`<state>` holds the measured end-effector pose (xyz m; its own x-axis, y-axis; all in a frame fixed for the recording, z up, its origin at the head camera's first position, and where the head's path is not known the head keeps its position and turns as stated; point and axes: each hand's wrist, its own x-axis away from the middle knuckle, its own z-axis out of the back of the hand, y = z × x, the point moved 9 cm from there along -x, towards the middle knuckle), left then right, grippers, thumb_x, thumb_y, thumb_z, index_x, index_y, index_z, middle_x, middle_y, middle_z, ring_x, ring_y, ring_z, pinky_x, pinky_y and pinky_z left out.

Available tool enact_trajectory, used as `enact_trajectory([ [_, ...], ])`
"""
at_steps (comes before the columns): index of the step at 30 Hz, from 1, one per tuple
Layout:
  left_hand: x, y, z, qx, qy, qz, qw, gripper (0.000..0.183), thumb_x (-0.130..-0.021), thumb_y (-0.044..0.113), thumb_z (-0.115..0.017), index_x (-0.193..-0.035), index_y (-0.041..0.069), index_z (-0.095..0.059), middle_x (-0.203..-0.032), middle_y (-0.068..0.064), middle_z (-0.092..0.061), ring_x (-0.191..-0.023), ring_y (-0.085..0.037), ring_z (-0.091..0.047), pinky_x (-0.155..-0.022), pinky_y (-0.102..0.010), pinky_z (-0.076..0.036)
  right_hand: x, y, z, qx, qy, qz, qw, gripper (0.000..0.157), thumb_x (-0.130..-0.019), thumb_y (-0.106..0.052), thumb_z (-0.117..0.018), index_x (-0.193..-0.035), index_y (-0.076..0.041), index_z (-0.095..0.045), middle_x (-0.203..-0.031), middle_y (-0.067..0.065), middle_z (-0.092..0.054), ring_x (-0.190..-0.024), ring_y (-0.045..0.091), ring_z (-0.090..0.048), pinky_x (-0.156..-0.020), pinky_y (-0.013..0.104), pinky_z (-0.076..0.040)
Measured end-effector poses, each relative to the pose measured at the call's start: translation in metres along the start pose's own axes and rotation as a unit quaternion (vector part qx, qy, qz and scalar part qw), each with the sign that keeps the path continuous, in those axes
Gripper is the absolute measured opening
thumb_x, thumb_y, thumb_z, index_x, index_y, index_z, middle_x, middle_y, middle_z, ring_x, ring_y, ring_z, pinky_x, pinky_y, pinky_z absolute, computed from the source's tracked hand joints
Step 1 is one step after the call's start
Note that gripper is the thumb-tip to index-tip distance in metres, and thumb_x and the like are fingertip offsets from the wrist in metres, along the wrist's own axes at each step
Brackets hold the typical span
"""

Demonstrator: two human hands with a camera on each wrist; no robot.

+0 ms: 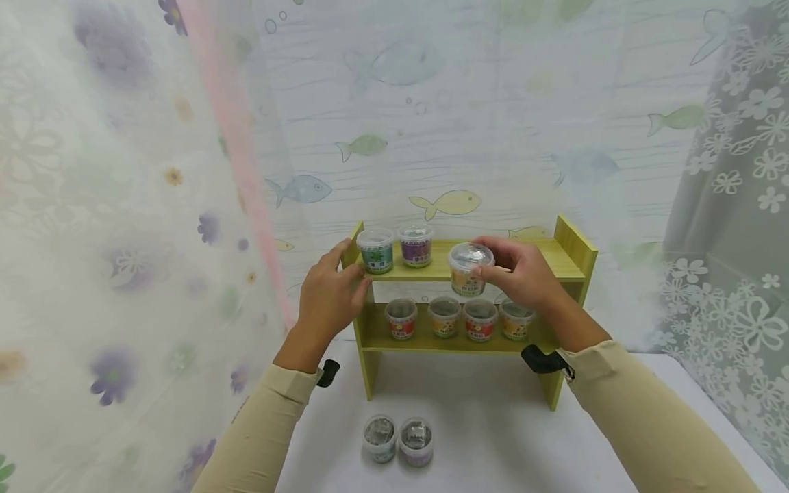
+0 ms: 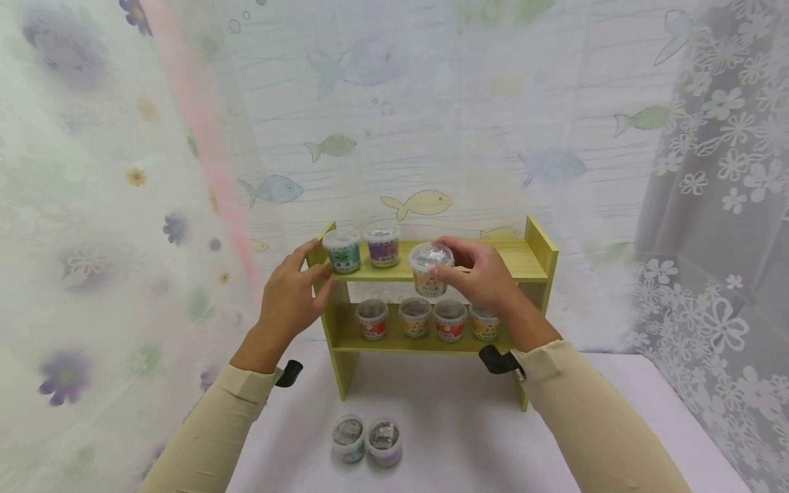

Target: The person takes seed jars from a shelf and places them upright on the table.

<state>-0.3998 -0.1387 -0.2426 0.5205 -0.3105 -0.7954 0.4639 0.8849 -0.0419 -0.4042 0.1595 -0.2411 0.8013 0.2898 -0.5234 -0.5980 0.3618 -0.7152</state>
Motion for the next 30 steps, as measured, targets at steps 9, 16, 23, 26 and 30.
enact_trajectory([
  [9, 0.000, -0.001, -0.001, 0.001, 0.002, -0.001, 1.0000, 0.022, -0.092, 0.031, -0.078, -0.099, 0.010, -0.079, -0.150, -0.017, -0.057, -0.121, -0.040, -0.065, -0.094, -0.054, -0.057, 0.015, 0.005, -0.009, -0.012, -0.011, -0.021, 1.000, 0.048, -0.097, -0.023, -0.072, -0.141, -0.007, -0.062, -0.123, 0.016, -0.071, -0.100, 0.013, -0.071, -0.081, 0.022, -0.060],
  [16, -0.001, 0.000, 0.000, 0.007, 0.001, 0.000, 1.0000, 0.022, -0.093, 0.031, -0.078, -0.099, 0.010, -0.079, -0.150, -0.017, -0.057, -0.123, -0.040, -0.065, -0.095, -0.054, -0.056, 0.025, 0.011, -0.014, -0.029, -0.005, -0.025, 0.999, 0.047, -0.098, -0.021, -0.073, -0.142, -0.009, -0.062, -0.128, 0.015, -0.069, -0.105, 0.012, -0.071, -0.083, 0.023, -0.060],
  [23, -0.001, -0.002, 0.000, 0.003, -0.002, 0.005, 1.0000, 0.023, -0.093, 0.031, -0.077, -0.101, 0.010, -0.080, -0.150, -0.017, -0.056, -0.124, -0.039, -0.064, -0.096, -0.054, -0.056, 0.039, 0.022, -0.035, -0.057, -0.035, -0.009, 0.998, 0.049, -0.096, -0.015, -0.074, -0.141, -0.005, -0.061, -0.122, 0.017, -0.070, -0.097, 0.011, -0.073, -0.076, 0.028, -0.062],
  [26, -0.001, -0.001, 0.001, 0.002, 0.001, 0.003, 1.0000, 0.023, -0.093, 0.032, -0.078, -0.100, 0.010, -0.079, -0.150, -0.017, -0.057, -0.123, -0.040, -0.065, -0.095, -0.055, -0.056, 0.046, 0.030, -0.044, -0.059, -0.047, 0.003, 0.997, 0.049, -0.095, -0.013, -0.074, -0.142, -0.003, -0.060, -0.121, 0.017, -0.071, -0.097, 0.012, -0.073, -0.075, 0.028, -0.063],
  [30, -0.001, -0.001, 0.000, 0.002, 0.000, 0.005, 1.0000, 0.024, -0.092, 0.033, -0.078, -0.100, 0.010, -0.080, -0.150, -0.017, -0.057, -0.124, -0.039, -0.065, -0.096, -0.054, -0.056, 0.054, 0.038, -0.052, -0.063, -0.050, 0.011, 0.997, 0.049, -0.093, -0.010, -0.076, -0.140, -0.002, -0.061, -0.123, 0.018, -0.070, -0.101, 0.011, -0.073, -0.080, 0.026, -0.062],
])
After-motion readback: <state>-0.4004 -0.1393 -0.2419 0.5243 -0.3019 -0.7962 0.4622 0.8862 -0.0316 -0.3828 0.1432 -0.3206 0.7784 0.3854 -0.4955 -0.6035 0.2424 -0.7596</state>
